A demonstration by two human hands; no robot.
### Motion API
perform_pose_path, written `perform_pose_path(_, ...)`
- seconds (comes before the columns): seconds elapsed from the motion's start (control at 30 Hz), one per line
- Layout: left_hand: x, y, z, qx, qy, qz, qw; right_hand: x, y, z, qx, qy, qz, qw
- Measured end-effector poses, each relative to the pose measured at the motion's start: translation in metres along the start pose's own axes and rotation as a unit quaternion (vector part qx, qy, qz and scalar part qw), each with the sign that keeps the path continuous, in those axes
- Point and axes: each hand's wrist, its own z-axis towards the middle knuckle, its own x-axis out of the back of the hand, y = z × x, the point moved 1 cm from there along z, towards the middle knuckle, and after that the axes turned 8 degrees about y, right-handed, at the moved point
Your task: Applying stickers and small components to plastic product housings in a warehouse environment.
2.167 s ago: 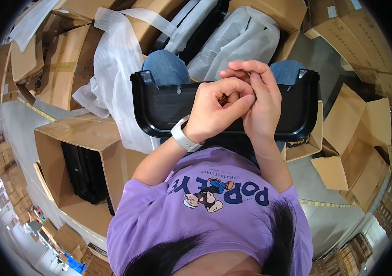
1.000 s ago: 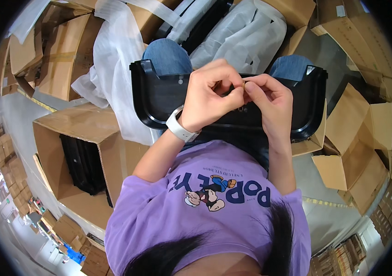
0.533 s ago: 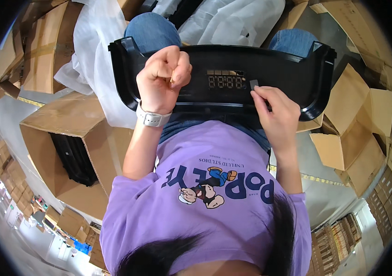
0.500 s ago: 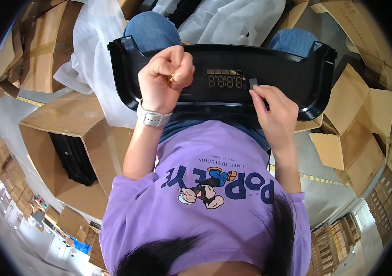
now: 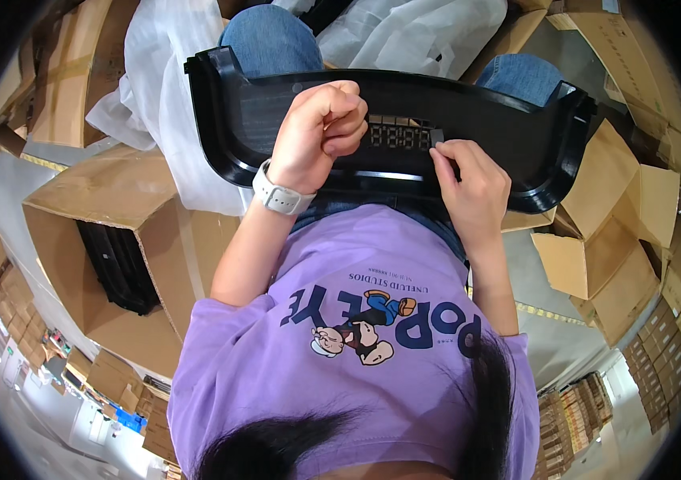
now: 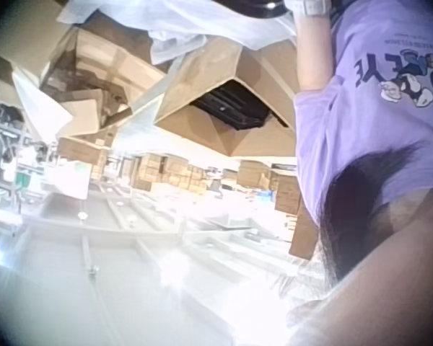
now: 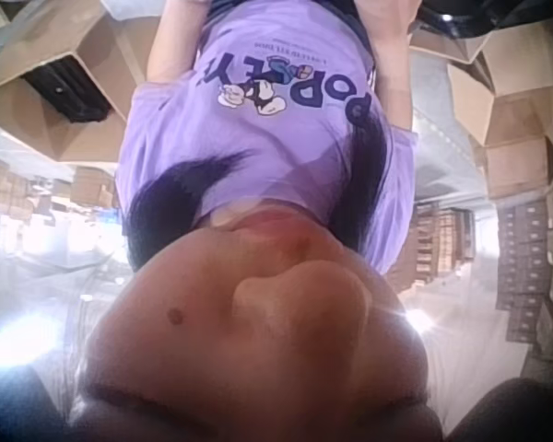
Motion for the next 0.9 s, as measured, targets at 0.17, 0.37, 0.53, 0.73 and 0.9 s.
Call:
perform_pose_path(0.17, 0.000, 0.000, 0.001, 0.007, 0.015, -0.036, 0.999, 0.000, 0.000, 0.001, -0.010, -0.012, -0.012, 1.000)
perform_pose_path(0.37, 0.001, -0.001, 0.002, 0.003, 0.020, -0.030, 0.999, 0.002, -0.001, 0.002, -0.021, -0.056, -0.035, 0.998)
perform_pose_path(0.53, 0.000, 0.000, 0.000, 0.001, 0.030, -0.024, 0.999, 0.009, -0.002, 0.003, -0.078, -0.118, -0.030, 0.989)
perform_pose_path(0.73, -0.002, 0.002, 0.001, -0.005, 0.036, -0.021, 0.999, 0.012, -0.005, 0.004, -0.057, -0.116, -0.026, 0.991)
perform_pose_path(0.9, -0.003, 0.003, 0.000, 0.001, 0.056, 0.023, 0.998, 0.009, -0.002, 0.000, -0.014, -0.137, -0.077, 0.987)
